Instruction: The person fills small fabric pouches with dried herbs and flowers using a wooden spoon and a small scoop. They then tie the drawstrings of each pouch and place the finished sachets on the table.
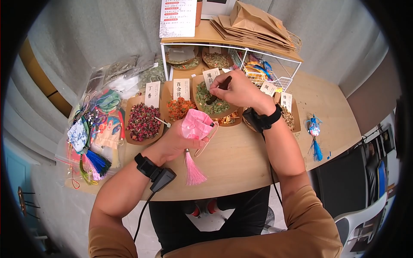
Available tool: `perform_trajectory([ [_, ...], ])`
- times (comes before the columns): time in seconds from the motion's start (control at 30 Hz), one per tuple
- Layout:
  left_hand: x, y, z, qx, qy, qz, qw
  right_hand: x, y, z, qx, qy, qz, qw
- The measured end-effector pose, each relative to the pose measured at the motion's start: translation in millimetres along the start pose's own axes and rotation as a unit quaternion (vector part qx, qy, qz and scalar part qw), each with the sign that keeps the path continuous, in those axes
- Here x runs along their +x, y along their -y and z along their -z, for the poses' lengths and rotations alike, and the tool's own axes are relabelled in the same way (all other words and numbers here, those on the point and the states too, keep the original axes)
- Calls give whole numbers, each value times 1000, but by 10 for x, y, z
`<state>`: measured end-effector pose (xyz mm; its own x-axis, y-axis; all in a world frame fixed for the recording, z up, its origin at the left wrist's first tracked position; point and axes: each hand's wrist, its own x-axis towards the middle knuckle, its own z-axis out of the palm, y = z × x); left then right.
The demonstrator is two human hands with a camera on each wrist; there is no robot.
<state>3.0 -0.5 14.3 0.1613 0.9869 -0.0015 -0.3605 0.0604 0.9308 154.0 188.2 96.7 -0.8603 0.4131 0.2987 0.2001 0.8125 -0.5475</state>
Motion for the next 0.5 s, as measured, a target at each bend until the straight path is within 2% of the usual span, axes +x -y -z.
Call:
perform_trajectory([
  [0.17,1,-6,-14,1,-2,-5,1000,28,-59,22,47,28,-19,998],
  [0.37,6,11,4,-3,5,-5,1000,38,-79,60,38,19,2,999],
  [0.5,9,7,-3,1,2,-11,1000,21,-13,104,85,-7,-20,996],
])
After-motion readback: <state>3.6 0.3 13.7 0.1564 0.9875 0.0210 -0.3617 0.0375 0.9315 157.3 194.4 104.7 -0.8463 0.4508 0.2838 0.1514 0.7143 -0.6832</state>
